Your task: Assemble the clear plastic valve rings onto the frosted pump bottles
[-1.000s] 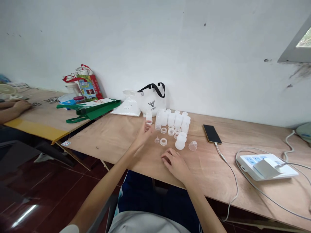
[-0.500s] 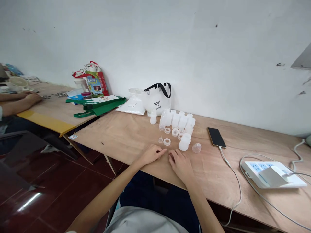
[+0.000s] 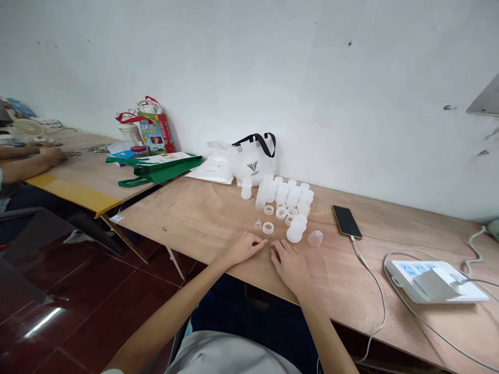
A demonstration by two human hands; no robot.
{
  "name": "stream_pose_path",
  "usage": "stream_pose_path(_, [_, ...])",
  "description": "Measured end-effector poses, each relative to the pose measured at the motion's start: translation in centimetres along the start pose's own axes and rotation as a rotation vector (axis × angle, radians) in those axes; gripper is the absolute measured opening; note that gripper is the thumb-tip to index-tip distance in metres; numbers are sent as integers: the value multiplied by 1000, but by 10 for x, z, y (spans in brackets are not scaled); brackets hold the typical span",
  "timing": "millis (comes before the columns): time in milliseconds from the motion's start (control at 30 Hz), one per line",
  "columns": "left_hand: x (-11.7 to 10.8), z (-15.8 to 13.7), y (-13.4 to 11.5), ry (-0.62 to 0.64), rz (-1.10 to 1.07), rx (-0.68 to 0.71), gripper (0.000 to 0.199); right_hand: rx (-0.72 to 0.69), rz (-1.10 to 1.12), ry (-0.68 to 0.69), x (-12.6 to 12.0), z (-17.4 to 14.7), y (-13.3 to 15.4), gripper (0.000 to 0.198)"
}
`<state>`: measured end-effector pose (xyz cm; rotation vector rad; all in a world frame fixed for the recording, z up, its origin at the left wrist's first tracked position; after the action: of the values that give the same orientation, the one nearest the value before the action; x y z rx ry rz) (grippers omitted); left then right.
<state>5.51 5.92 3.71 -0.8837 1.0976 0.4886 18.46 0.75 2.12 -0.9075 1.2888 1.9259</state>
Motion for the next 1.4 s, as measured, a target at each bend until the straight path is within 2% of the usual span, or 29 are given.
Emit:
stream_pose_path(633, [2,1,5,-21,-22,14,59,4,-40,4,-2,0,5,23])
stream_pose_path(700, [2,1,4,-23,-22,22,55,3,-16,-6,-3,0,5,23])
stream_pose_path(833, [-1,0,4,-27,-66,16,34,6,16,-35,-6,-1,6,30])
stream_pose_path(1000, [1,0,5,-4,-68,14,34,-29,-34,-22,-4,-1,7,26])
stream_pose_path(1233, [1,5,5,-43,-150,43,31,-57,78,-51,-8,-1,10,23])
stream_pose_path(1400, [-15,1,9,-180,-115,-39,22,-37,210,-133,-15,-1,8,36])
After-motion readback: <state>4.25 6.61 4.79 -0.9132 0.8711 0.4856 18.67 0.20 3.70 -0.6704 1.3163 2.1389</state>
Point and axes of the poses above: each hand's wrist, its own z-axis towards the middle knuckle, its own x-axis out of the palm, y = z × x, the point moved 9 cm from there along z, towards the middle knuckle, and after that the axes turned 13 degrees about z, right-handed, at the moved point
